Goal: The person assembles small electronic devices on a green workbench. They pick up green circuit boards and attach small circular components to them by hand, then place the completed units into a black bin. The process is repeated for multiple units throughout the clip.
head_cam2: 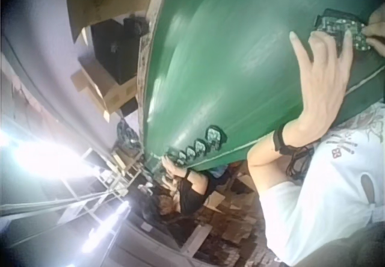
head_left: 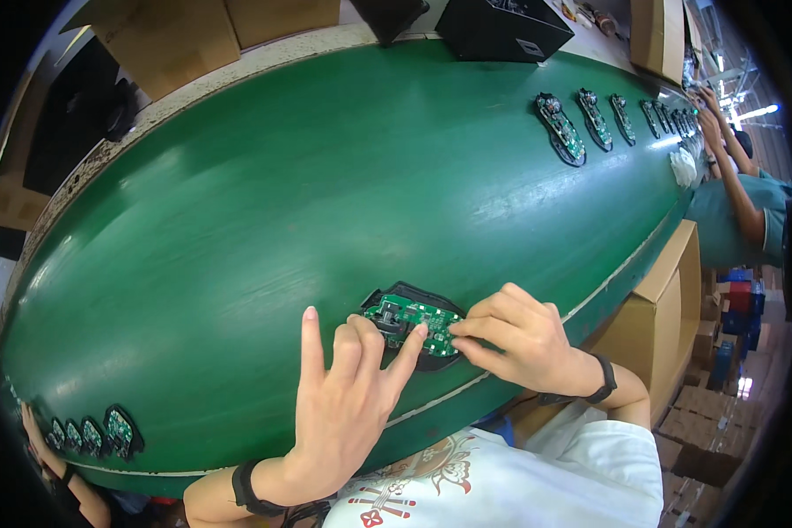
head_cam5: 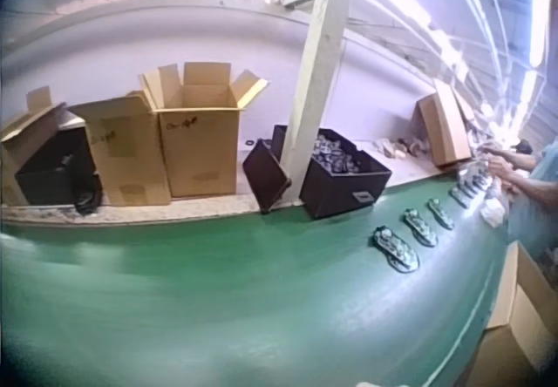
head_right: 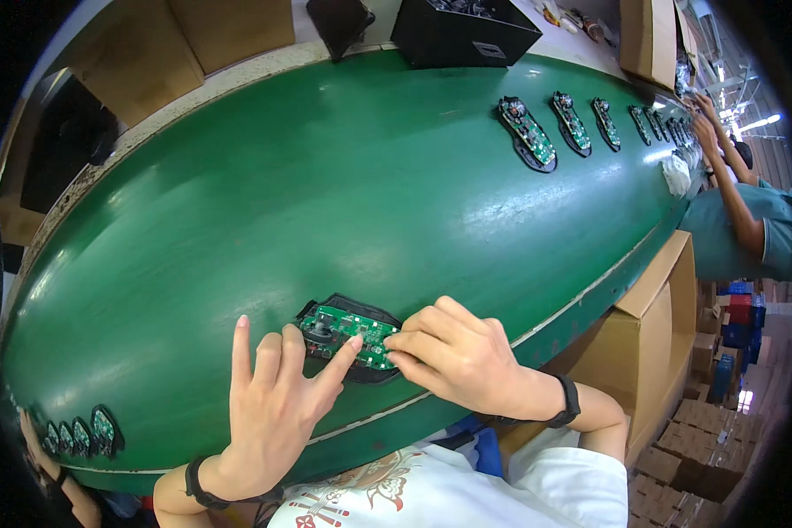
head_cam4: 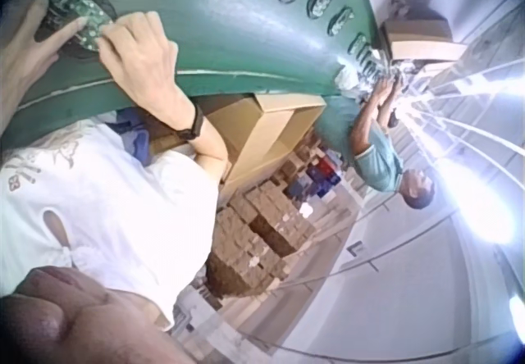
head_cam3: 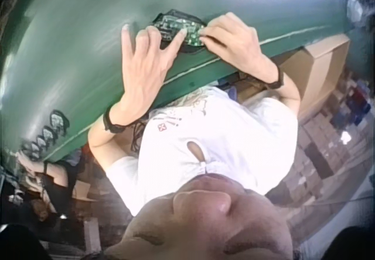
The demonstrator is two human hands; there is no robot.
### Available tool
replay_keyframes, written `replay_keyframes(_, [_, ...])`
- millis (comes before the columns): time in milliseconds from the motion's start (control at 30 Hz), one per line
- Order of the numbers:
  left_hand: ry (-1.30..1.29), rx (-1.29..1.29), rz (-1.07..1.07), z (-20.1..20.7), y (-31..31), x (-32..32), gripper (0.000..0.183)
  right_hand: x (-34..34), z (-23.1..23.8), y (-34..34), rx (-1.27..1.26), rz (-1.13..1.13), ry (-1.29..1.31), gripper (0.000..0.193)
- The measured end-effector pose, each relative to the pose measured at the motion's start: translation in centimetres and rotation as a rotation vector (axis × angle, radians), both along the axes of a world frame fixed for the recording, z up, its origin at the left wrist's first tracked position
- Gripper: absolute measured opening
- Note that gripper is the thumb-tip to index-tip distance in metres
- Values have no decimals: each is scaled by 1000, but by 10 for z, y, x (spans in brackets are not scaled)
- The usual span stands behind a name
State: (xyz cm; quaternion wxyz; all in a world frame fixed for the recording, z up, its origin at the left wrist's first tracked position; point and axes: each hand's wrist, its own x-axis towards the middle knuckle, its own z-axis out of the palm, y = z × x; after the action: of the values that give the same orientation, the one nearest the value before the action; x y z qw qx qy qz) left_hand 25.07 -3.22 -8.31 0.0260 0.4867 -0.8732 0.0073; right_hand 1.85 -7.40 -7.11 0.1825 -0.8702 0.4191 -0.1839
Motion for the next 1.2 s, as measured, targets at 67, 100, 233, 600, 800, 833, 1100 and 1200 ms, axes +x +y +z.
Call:
replay_keyframes(67, [30,34,26,-1,2,1,68,2,-5,2,8,-3,-30,17])
replay_keyframes(100, [44,52,39,-1,2,2,69,3,-7,3,5,3,-30,18])
replay_keyframes(233, [88,39,19,-4,0,4,70,5,-14,4,-5,10,-36,18])
replay_keyframes(600, [291,246,17,-11,-11,8,66,1,-22,-4,60,54,-131,15])
replay_keyframes(800, [298,269,6,-14,-15,6,76,-1,-20,-15,102,107,-139,15])
replay_keyframes(833, [298,266,4,-14,-15,6,73,-1,-21,-15,107,109,-141,15])
replay_keyframes(1100, [301,266,-12,-16,-20,8,71,-9,-23,-11,116,39,-178,18])
replay_keyframes(1200, [312,297,-22,-17,-20,8,75,-12,-27,-9,101,-3,-206,21])
